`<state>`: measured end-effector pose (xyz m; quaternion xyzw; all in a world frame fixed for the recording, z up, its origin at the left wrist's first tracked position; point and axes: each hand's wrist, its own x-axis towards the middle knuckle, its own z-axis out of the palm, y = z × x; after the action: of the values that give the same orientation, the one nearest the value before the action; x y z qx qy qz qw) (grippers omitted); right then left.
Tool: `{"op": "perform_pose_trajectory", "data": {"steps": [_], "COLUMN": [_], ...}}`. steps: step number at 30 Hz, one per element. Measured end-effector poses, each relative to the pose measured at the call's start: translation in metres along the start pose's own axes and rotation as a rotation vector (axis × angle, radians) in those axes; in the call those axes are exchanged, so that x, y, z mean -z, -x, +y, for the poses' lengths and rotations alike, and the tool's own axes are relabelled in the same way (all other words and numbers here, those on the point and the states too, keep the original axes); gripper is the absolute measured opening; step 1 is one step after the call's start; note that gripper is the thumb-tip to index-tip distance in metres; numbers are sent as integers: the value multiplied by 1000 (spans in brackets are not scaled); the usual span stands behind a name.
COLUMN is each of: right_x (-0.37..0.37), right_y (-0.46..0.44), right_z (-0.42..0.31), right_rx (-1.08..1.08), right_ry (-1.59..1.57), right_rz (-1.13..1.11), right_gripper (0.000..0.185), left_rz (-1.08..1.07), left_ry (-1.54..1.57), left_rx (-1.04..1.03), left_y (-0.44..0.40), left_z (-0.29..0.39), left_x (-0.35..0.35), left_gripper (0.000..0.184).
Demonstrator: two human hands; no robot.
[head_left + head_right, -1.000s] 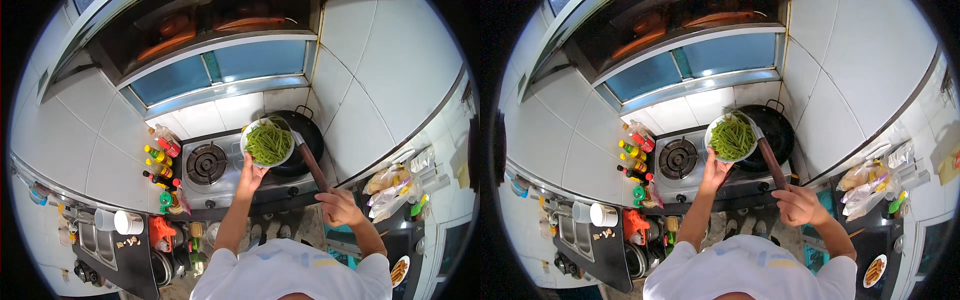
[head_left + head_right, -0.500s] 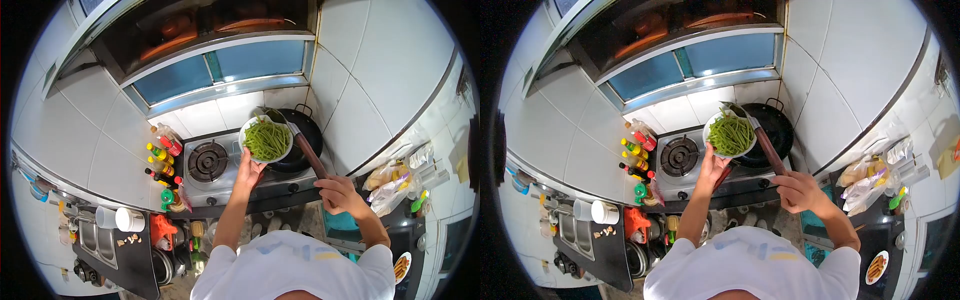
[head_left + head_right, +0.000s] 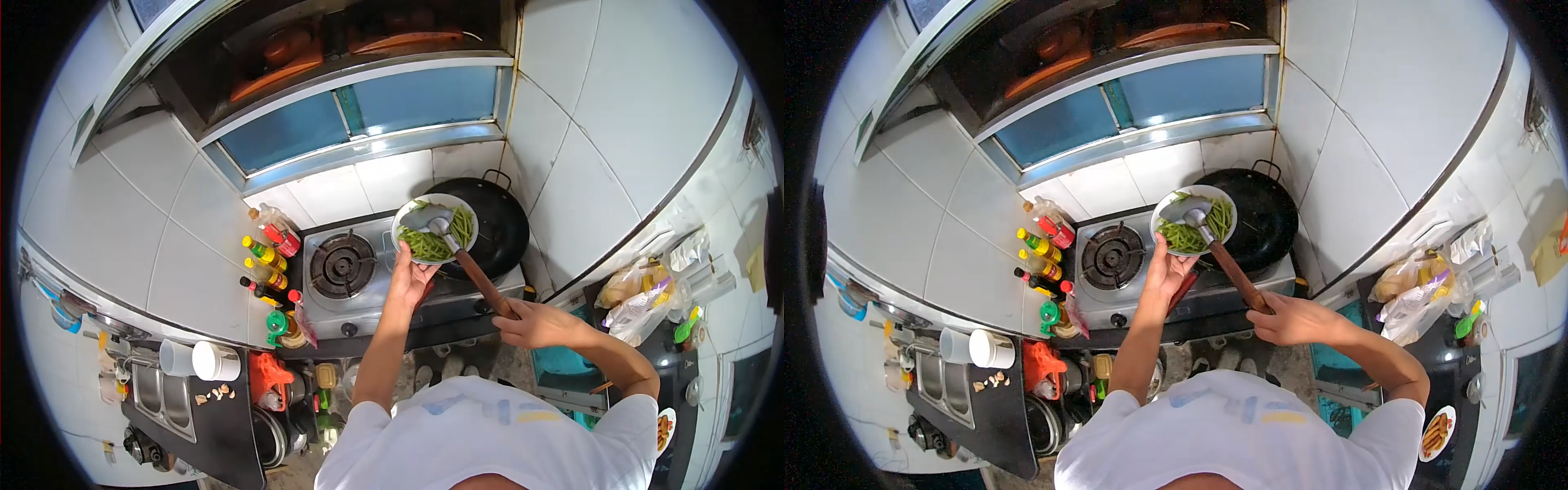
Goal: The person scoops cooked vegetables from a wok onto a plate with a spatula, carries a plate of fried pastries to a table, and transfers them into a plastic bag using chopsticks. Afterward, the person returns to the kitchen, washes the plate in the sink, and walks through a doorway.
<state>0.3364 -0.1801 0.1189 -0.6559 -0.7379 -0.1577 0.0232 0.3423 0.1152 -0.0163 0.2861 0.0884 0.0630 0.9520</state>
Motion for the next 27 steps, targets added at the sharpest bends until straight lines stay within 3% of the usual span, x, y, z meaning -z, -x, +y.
{"op": "perform_pose_trajectory", "data": {"steps": [9,13,16,21,27], "right_x": [32,28,12,-34,-58], "right_y": [31,36,17,25,4], "right_z": [-5,0,14,83,130], "right_rx": [-32,-315,-678,-1192,-1495], "right_ry": [-124,-429,-727,-1140,-1357], "right_rz": [200,613,1060,998,832], "right_gripper": [10,10,10,6,19], "left_rz": [32,71,40,52,169], "left_ry": [15,-6,-15,-14,17], "left_rx": [1,14,-4,-90,-213], "left_y": [-6,-8,8,23,59], "left_z": [10,12,18,26,49], "left_x": [8,14,18,30,48], "left_gripper": [62,62,61,60,68]}}
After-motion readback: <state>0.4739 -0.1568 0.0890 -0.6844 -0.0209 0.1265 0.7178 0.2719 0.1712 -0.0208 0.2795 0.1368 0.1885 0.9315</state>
